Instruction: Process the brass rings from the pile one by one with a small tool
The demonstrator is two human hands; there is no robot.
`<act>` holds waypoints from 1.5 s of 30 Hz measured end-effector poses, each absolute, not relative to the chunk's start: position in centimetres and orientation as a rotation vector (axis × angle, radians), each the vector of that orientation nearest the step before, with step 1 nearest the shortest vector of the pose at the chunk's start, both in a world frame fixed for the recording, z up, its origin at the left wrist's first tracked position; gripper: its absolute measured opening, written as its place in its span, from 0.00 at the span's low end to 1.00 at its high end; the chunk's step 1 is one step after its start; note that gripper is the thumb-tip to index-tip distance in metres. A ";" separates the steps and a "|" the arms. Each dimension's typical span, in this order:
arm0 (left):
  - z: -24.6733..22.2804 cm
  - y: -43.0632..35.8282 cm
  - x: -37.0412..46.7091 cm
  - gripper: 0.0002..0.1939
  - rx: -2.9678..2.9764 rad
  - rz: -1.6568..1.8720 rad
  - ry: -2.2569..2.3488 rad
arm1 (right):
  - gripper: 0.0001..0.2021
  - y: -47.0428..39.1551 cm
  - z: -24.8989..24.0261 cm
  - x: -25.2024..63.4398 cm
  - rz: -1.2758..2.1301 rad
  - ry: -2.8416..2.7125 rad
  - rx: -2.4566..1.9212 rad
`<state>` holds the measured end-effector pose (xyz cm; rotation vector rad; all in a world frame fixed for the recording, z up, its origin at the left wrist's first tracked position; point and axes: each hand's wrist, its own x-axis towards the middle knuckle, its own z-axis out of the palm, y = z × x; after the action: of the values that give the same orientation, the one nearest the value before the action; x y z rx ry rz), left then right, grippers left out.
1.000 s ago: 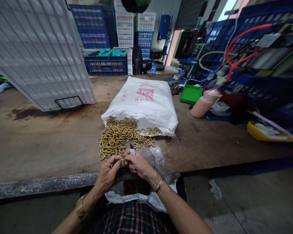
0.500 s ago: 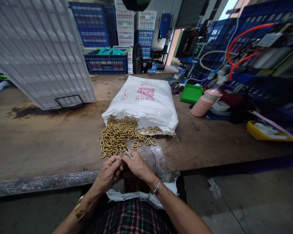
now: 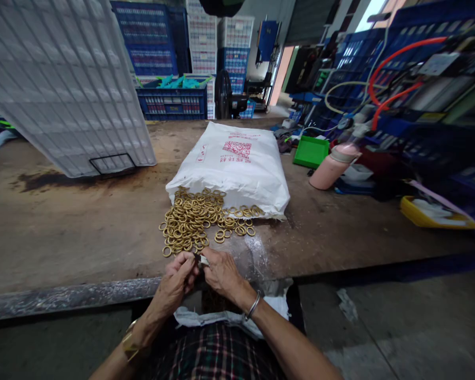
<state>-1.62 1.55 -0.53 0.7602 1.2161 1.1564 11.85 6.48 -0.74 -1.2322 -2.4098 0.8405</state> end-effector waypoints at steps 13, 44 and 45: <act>-0.3 1.6 -1.6 0.21 0.823 1.160 1.270 | 0.12 6.8 -0.3 11.9 0.874 -2.531 -1.221; 0.2 2.1 -2.2 0.16 0.119 1.178 0.871 | 0.07 11.0 -1.2 13.5 0.420 -2.189 -1.647; 0.3 2.2 -2.2 0.16 0.134 1.180 0.871 | 0.06 10.8 -1.0 13.5 0.442 -2.165 -1.601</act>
<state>-2.21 2.22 0.28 0.1336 0.8708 1.1803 13.47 10.79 -1.03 -1.6015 -2.1646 0.4417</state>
